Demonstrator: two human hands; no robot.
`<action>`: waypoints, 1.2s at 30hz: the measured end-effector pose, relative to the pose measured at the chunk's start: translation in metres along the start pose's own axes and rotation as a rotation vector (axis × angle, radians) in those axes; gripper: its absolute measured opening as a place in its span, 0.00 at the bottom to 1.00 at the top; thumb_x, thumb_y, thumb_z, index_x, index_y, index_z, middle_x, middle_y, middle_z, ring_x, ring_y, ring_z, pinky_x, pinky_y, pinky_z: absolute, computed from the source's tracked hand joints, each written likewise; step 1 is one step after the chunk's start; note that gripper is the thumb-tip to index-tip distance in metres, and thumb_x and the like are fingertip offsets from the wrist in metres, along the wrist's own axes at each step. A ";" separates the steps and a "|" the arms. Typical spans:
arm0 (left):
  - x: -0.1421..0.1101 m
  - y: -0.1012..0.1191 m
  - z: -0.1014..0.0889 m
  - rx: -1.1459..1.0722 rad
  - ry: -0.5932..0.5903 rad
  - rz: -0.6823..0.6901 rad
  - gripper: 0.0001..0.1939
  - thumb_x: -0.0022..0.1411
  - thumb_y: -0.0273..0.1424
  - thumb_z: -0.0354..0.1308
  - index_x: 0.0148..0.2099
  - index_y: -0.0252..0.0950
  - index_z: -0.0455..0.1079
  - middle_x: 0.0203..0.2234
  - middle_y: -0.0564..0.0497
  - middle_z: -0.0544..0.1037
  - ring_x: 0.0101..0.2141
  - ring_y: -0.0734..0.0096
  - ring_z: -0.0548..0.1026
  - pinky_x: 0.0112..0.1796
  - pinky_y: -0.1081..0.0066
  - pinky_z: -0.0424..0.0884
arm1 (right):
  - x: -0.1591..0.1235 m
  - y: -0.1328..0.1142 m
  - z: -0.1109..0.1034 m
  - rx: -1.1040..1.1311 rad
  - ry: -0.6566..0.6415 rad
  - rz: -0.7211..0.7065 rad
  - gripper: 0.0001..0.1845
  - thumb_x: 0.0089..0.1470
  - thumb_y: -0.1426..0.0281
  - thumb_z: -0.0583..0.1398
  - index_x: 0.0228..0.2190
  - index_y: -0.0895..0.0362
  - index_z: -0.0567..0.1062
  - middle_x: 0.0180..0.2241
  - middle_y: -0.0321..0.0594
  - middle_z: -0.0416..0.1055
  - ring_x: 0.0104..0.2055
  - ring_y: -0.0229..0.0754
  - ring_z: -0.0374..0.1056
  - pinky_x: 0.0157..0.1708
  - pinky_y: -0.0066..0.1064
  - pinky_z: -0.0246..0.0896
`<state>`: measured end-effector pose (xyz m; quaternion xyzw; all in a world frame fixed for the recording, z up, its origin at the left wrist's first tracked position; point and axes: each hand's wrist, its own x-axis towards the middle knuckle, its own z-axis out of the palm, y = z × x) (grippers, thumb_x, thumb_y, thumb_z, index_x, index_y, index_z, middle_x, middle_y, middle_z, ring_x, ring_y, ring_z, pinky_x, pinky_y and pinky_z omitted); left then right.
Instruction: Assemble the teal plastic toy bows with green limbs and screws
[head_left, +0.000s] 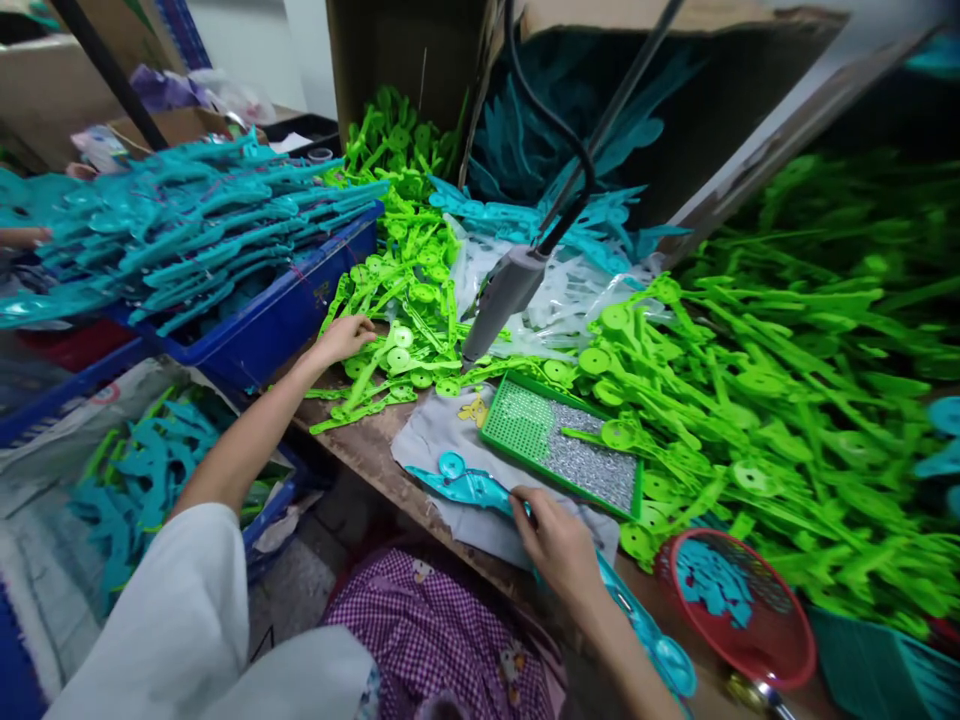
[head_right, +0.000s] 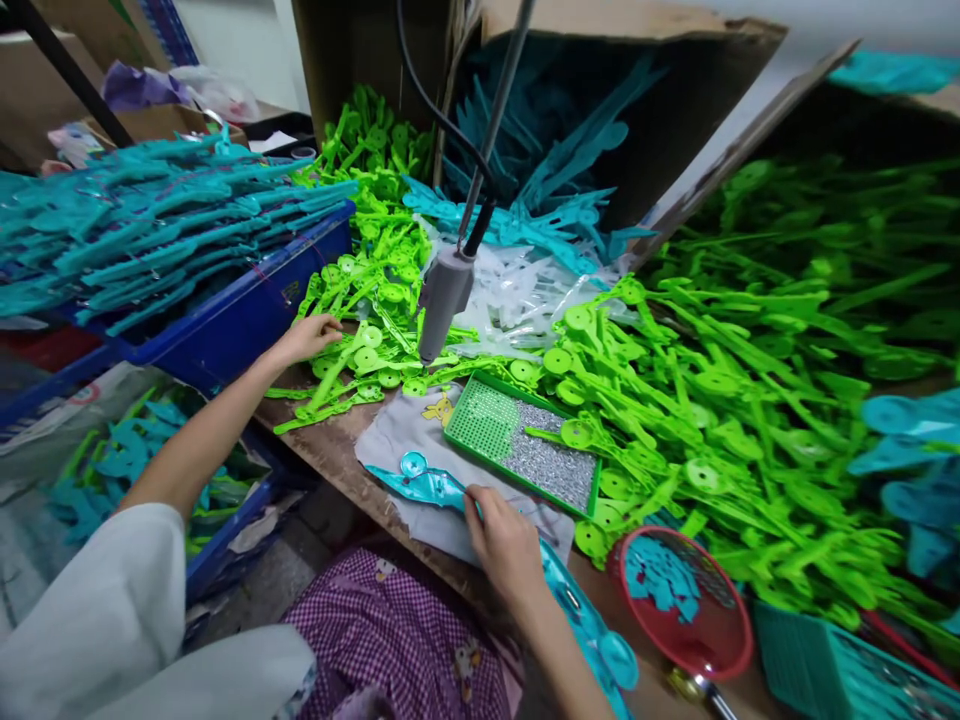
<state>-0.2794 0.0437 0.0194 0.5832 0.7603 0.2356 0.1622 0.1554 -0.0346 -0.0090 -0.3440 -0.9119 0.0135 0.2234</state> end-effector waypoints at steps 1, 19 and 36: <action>-0.003 -0.002 0.001 -0.009 -0.016 0.006 0.14 0.55 0.36 0.63 0.42 0.36 0.77 0.36 0.46 0.81 0.38 0.59 0.77 0.40 0.67 0.69 | -0.001 0.000 0.001 -0.001 0.003 0.002 0.11 0.64 0.68 0.51 0.35 0.57 0.72 0.29 0.38 0.77 0.28 0.38 0.75 0.27 0.28 0.60; -0.038 0.009 0.039 0.069 0.139 0.077 0.25 0.56 0.38 0.64 0.54 0.35 0.67 0.32 0.50 0.72 0.35 0.62 0.72 0.39 0.65 0.69 | -0.010 -0.011 0.009 -0.004 -0.023 0.073 0.12 0.65 0.67 0.50 0.35 0.56 0.72 0.29 0.36 0.76 0.28 0.38 0.74 0.29 0.28 0.60; 0.075 0.066 0.045 -0.543 0.386 -0.175 0.12 0.52 0.26 0.63 0.40 0.32 0.69 0.28 0.51 0.77 0.32 0.68 0.76 0.39 0.67 0.72 | -0.014 -0.033 -0.002 0.092 0.041 0.142 0.11 0.64 0.68 0.51 0.37 0.57 0.72 0.31 0.39 0.77 0.31 0.38 0.75 0.32 0.28 0.66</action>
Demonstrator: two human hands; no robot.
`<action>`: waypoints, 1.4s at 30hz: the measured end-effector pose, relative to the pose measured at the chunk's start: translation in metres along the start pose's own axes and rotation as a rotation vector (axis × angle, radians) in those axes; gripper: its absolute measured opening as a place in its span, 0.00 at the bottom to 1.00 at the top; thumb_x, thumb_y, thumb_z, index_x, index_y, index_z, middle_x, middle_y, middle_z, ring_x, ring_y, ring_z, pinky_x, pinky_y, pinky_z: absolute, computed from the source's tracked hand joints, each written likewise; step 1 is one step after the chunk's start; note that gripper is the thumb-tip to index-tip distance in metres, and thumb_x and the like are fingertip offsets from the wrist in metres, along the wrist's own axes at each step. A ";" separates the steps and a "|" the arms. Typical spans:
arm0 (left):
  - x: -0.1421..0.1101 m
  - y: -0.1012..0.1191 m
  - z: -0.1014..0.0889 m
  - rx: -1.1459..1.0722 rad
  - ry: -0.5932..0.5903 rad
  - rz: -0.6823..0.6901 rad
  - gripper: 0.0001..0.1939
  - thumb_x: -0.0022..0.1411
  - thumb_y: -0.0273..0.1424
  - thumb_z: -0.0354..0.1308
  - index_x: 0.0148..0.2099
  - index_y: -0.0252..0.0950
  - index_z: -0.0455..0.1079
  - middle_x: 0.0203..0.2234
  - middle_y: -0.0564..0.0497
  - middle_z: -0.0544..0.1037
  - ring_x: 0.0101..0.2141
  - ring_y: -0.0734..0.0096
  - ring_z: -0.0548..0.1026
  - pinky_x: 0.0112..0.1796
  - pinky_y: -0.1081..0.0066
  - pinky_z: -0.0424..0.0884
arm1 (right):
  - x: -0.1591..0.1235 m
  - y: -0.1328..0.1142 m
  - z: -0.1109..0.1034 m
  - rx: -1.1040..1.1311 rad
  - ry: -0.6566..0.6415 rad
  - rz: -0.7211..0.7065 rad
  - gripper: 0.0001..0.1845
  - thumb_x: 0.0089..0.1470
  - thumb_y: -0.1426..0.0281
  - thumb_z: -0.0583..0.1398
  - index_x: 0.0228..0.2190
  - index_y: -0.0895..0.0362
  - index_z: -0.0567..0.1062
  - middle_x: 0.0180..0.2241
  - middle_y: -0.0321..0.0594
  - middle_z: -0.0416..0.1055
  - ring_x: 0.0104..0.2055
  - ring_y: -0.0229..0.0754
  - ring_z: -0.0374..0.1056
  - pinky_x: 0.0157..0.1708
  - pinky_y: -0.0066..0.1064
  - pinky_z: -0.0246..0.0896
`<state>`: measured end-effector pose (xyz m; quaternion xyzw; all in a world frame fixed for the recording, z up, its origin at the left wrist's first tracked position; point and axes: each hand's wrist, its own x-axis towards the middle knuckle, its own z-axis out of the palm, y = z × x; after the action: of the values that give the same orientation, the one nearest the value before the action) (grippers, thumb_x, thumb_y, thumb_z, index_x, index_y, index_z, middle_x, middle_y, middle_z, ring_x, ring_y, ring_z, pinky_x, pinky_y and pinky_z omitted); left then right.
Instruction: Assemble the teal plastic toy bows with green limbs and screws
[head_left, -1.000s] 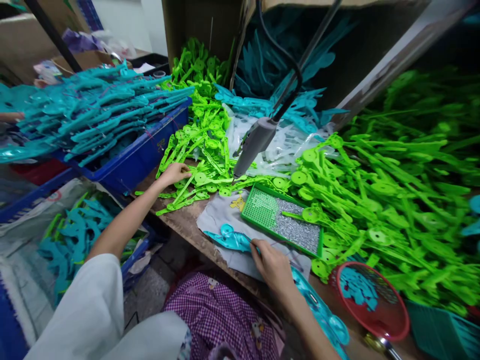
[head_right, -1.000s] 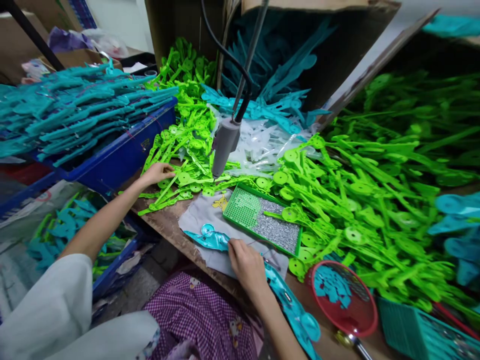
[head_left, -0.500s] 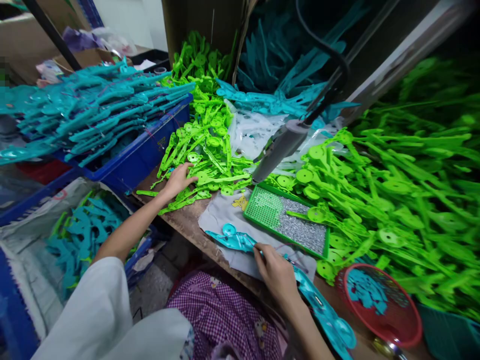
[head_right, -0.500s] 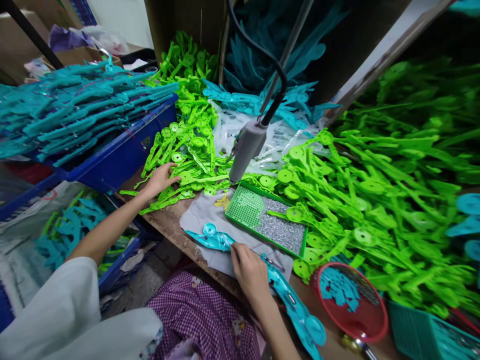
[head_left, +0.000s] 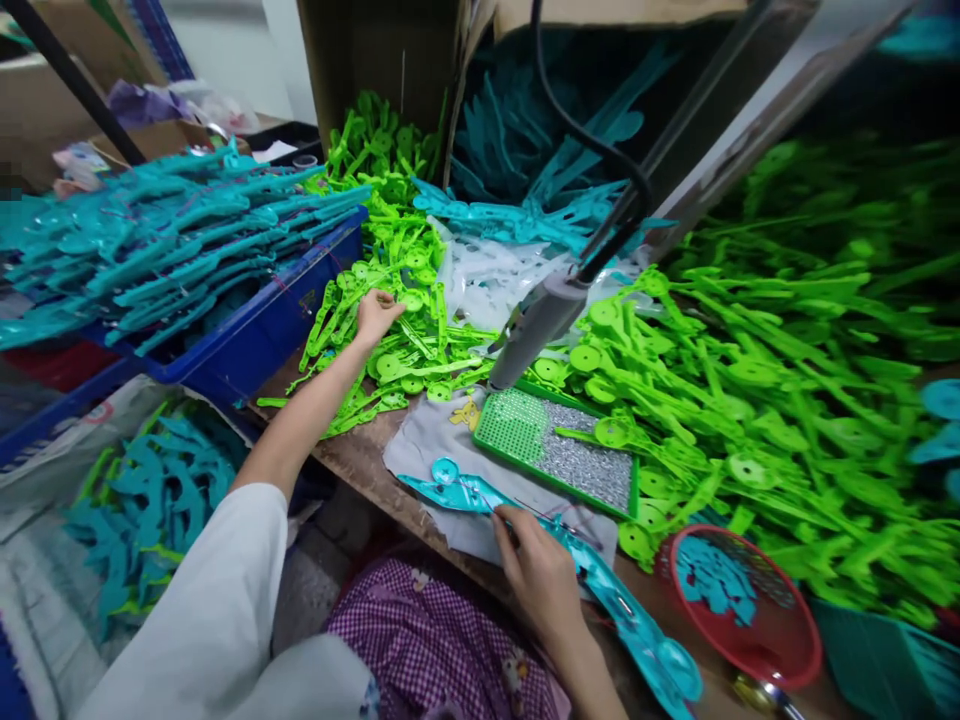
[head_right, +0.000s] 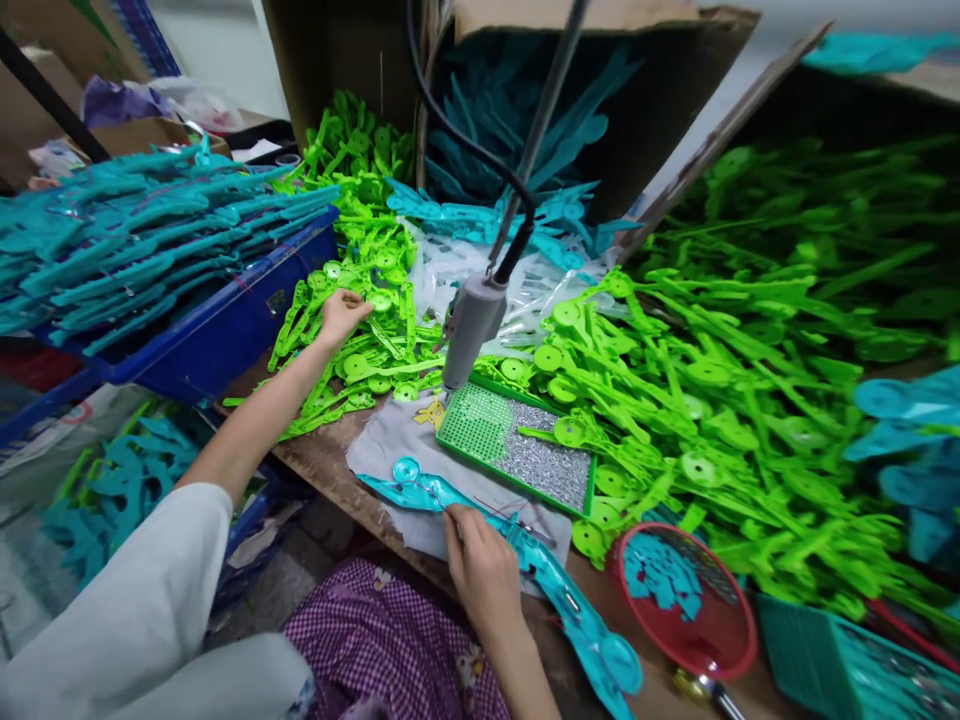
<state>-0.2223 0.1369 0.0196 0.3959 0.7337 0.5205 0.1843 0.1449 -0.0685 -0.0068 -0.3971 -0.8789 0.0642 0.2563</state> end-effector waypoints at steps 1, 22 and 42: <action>-0.003 -0.004 -0.001 -0.046 -0.006 -0.021 0.13 0.51 0.26 0.63 0.41 0.32 0.68 0.28 0.51 0.77 0.30 0.70 0.76 0.38 0.68 0.72 | -0.002 0.002 0.001 0.000 -0.012 0.009 0.11 0.64 0.68 0.51 0.37 0.57 0.72 0.31 0.39 0.78 0.31 0.39 0.75 0.32 0.28 0.66; -0.106 0.025 -0.051 -0.836 -0.398 -0.589 0.06 0.63 0.26 0.52 0.38 0.32 0.70 0.32 0.47 0.76 0.37 0.73 0.78 0.40 0.75 0.78 | 0.007 0.002 -0.001 0.221 -0.122 0.267 0.13 0.63 0.63 0.52 0.34 0.55 0.73 0.31 0.39 0.79 0.29 0.40 0.75 0.28 0.28 0.64; -0.064 -0.021 -0.080 0.211 0.029 0.049 0.14 0.55 0.40 0.62 0.37 0.34 0.73 0.30 0.49 0.79 0.34 0.63 0.77 0.38 0.69 0.71 | -0.018 -0.002 -0.014 0.065 0.053 0.245 0.13 0.62 0.63 0.53 0.43 0.55 0.73 0.47 0.49 0.74 0.44 0.46 0.74 0.36 0.35 0.70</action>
<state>-0.2455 0.0346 0.0225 0.4233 0.7771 0.4505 0.1180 0.1608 -0.0844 -0.0017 -0.4948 -0.8140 0.1130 0.2825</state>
